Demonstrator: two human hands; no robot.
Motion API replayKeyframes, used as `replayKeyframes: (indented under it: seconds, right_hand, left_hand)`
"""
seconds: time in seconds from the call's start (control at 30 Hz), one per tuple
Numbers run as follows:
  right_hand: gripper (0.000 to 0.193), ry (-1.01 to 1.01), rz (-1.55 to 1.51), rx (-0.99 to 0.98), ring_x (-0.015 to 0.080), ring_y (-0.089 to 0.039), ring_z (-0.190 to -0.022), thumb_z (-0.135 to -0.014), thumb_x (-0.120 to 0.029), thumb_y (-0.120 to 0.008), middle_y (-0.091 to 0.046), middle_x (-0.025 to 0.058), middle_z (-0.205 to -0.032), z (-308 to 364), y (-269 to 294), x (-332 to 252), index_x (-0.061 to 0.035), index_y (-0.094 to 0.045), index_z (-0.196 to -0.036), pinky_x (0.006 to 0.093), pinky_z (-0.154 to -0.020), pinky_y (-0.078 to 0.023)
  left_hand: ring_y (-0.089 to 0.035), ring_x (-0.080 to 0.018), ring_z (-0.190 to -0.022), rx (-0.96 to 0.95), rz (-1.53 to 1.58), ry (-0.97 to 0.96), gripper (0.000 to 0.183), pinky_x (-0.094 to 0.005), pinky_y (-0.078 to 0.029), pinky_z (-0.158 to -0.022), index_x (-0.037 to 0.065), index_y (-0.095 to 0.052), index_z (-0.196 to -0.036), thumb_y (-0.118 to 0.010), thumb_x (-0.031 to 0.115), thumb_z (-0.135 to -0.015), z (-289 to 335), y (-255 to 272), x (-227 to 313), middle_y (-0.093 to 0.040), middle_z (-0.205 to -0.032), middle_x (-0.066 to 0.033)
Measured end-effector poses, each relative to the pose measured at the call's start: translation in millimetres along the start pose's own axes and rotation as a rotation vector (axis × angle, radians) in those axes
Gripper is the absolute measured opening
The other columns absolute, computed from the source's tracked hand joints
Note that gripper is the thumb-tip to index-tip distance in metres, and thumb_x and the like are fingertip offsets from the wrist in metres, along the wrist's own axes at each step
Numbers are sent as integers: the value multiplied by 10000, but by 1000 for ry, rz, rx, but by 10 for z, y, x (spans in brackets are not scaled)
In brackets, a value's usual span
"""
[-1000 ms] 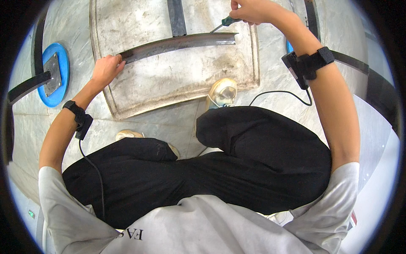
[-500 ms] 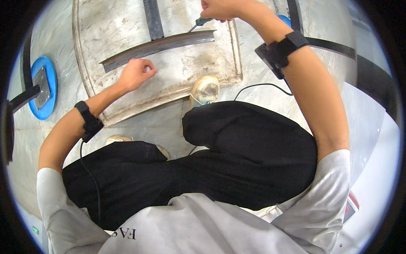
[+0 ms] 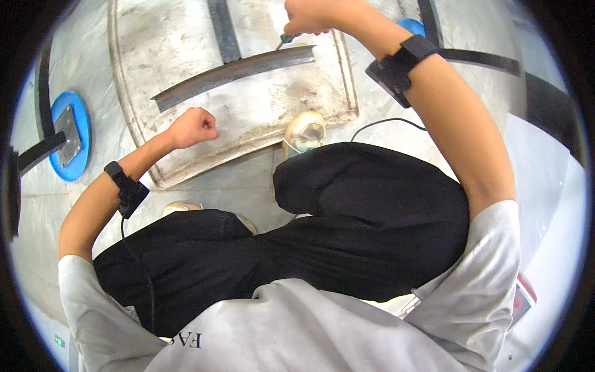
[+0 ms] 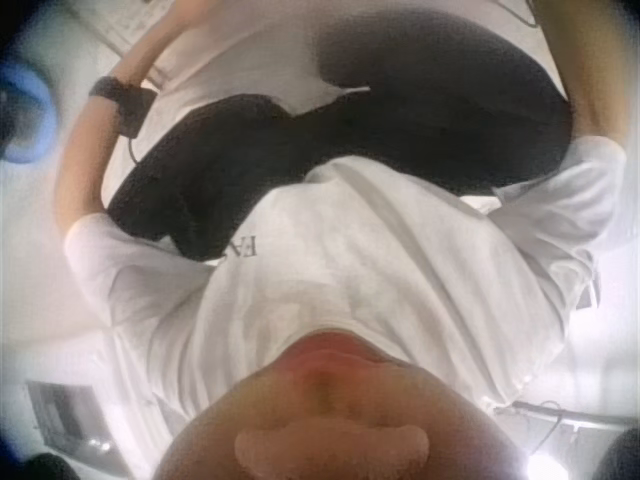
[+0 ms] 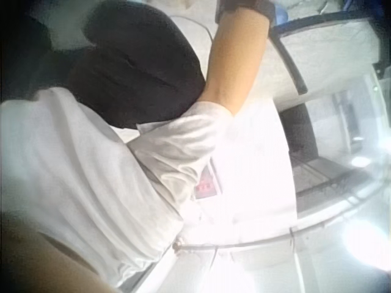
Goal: The person assembles a metal table frame on the floor by using a screwdriver and a socket wrench to attach components and tighten bolts.
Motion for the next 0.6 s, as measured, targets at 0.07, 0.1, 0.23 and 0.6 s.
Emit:
replayKeyframes:
  seconds: [0.07, 0.1, 0.23, 0.6]
  right_hand:
    - [336, 74, 27, 35, 367, -575, -707, -707, -295, -544, -591, 235, -737, -54, 98, -119, 25, -618, -777, 423, -629, -447]
    - [336, 99, 29, 43, 367, -575, -707, -707, -295, -544, -591, 235, -737, -51, 160, -143, 25, -618, -777, 423, -629, -447]
    - [308, 59, -137, 243, 361, -567, -656, -699, -257, -532, -582, 235, -714, 5, 649, -387, 27, -609, -790, 422, -610, -445]
    - [289, 32, -114, 251, 346, -577, -717, -695, -296, -580, -592, 197, -727, 91, 602, -639, -20, -604, -779, 408, -666, -465]
  left_hand:
    - [-508, -196, -481, -29, -62, -49, 218, -315, -415, -505, 9, -553, -560, -607, 195, -662, 152, 21, -52, -496, -492, -116]
    - [-535, -214, -506, -75, -117, -123, 213, -322, -432, -524, 15, -569, -578, -615, 207, -658, 207, 0, -38, -520, -518, -124]
    - [-556, -298, -579, 56, -283, -5, 196, -393, -437, -561, 42, -585, -597, -607, 217, -682, 270, 134, 11, -562, -586, -139]
    - [-561, -317, -570, 397, -349, 99, 276, -427, -441, -537, 78, -598, -618, -566, 305, -772, 590, 574, -160, -568, -596, -141]
Point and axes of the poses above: each hand's wrist, its own z-axis away from the middle knuckle, its own y-axis out of the back of the hand, x = y × z, the point moved 6 cm from there along -z, towards the middle knuckle
